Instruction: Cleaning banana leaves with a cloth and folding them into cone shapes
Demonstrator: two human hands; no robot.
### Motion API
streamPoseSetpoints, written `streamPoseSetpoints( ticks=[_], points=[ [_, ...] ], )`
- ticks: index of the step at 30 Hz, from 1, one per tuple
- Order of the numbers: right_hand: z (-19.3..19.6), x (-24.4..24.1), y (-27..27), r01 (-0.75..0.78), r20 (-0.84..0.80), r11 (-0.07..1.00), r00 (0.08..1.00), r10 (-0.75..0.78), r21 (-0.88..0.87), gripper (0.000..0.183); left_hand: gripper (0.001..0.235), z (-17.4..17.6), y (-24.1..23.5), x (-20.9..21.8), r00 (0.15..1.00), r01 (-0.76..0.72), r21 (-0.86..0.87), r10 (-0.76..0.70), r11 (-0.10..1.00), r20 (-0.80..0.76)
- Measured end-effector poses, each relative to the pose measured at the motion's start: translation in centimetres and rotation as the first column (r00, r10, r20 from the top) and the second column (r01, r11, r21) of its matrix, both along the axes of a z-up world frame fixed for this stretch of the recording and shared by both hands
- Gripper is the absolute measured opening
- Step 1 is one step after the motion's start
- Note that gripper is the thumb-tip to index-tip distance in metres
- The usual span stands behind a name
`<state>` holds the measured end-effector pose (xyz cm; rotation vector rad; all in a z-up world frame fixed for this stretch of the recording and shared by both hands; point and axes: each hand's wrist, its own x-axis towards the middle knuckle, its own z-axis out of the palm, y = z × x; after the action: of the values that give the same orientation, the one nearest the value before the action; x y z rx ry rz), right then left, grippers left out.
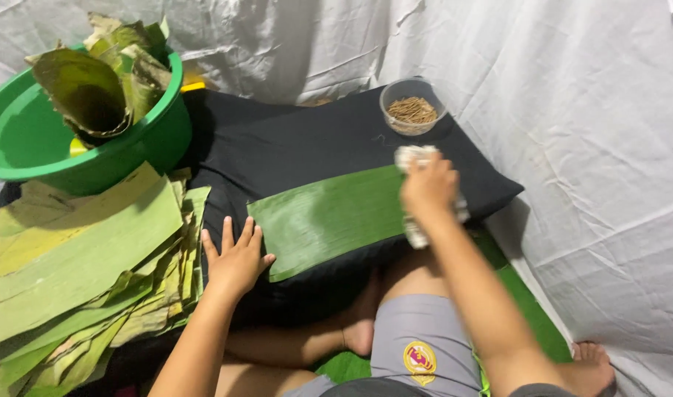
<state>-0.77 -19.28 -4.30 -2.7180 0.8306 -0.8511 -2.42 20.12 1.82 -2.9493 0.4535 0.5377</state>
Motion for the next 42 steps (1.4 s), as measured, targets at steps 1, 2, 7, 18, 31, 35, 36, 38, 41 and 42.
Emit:
streamPoseSetpoints(
  ticks=[1,2,7,18,31,35,36,38,41,42],
  points=[
    [0.7,0.0,3.7,0.008,0.004,1.000,1.000,-0.008,-0.004,0.035,0.071,-0.2,0.1,0.3,1.000,0.008,-0.004,-0.008,1.000,0.004],
    [1.3,0.1,7.3,-0.172,0.068,0.978,0.981,0.181,-0.117,0.025,0.071,-0.5,0.0,0.6,1.000,0.017,0.006,-0.017,1.000,0.016],
    [2.6,1.1,23.7,-0.634,0.362,0.738,0.647,0.671,-0.233,0.011,0.072,-1.2,0.7,1.2,0.995,0.079,-0.007,-0.079,0.997,0.066],
    [10.6,-2.3,14.5,-0.158,-0.228,0.650,0.854,0.468,0.743,0.050,0.083,-3.7,1.3,2.9,0.989,0.078,0.144,-0.094,0.986,0.111],
    [2.7,-3.2,-11.1,-0.505,-0.081,0.836,0.862,0.500,-0.216,0.038,0.074,-2.3,0.6,0.8,0.981,0.065,-0.012,-0.062,0.998,0.184],
    [5.3,-5.2,-8.6,-0.496,-0.181,0.846,0.866,0.466,-0.194,0.047,0.065,0.1,-1.4,-2.8,0.980,0.115,-0.268,-0.065,0.957,0.187],
    [6.0,-6.0,-7.9,-0.552,-0.250,0.827,0.820,0.514,-0.109,0.053,0.065,0.0,-1.6,-3.6,0.983,0.138,-0.360,-0.083,0.923,0.163],
    [6.1,-8.6,-7.2,-0.650,-0.350,0.759,0.704,0.618,0.034,0.057,0.060,-1.0,-1.6,-4.3,0.959,0.195,-0.354,-0.102,0.915,0.266],
    [5.4,-10.8,-6.4,-0.702,-0.376,0.683,0.588,0.716,0.201,0.060,0.045,-1.3,-1.8,-5.2,0.897,0.285,-0.384,-0.104,0.878,0.430],
    [5.0,-11.3,-6.1,-0.690,-0.335,0.691,0.613,0.715,0.213,0.057,0.035,-1.2,-1.8,-5.5,0.868,0.320,-0.429,-0.080,0.845,0.490]
  ],
)
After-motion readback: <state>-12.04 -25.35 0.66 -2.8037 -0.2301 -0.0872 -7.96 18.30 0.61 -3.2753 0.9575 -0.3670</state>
